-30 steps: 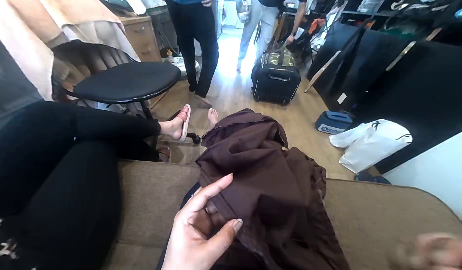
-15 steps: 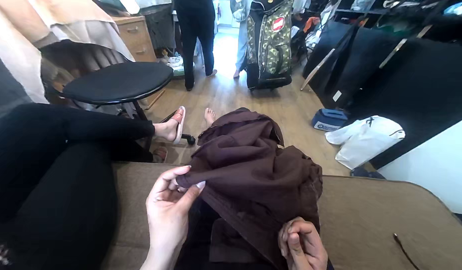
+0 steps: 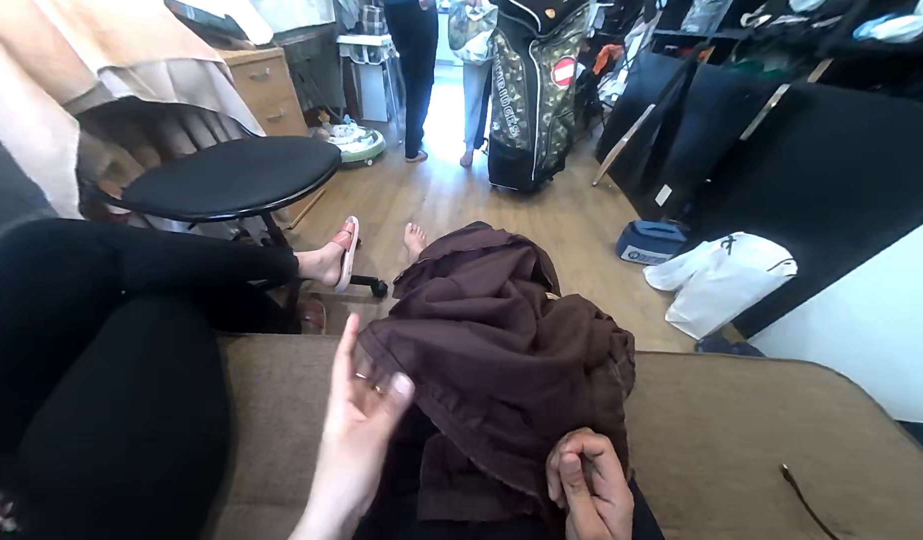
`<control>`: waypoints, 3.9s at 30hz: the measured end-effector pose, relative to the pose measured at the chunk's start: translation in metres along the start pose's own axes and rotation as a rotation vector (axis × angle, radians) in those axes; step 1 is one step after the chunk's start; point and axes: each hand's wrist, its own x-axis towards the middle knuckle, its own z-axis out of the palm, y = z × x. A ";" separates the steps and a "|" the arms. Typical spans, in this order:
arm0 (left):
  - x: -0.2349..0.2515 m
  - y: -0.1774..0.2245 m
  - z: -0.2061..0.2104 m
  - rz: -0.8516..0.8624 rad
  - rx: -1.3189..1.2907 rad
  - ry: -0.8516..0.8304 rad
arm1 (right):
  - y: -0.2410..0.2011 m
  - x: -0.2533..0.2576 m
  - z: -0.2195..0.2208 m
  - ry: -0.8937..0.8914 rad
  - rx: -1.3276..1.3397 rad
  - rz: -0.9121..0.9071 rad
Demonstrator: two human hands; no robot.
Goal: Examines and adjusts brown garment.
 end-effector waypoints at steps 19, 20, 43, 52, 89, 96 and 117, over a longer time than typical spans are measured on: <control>0.016 0.017 -0.020 0.229 0.124 0.028 | -0.004 0.001 0.002 -0.013 -0.015 0.097; 0.015 0.019 -0.019 0.223 0.115 0.013 | -0.007 0.002 0.001 -0.025 0.004 0.110; -0.024 -0.033 -0.003 0.260 0.317 -0.136 | -0.002 -0.002 0.003 -0.060 0.048 0.053; 0.008 0.001 -0.033 0.325 0.386 -0.095 | 0.002 0.000 0.001 -0.047 0.027 0.086; -0.035 0.057 0.019 0.210 -0.001 -0.486 | -0.111 0.043 0.032 -0.257 -0.120 -0.031; -0.036 0.057 0.019 0.200 0.003 -0.487 | -0.111 0.043 0.031 -0.259 -0.106 -0.024; -0.041 0.050 0.024 0.140 -0.093 -0.499 | -0.104 0.041 0.033 -0.254 -0.007 0.048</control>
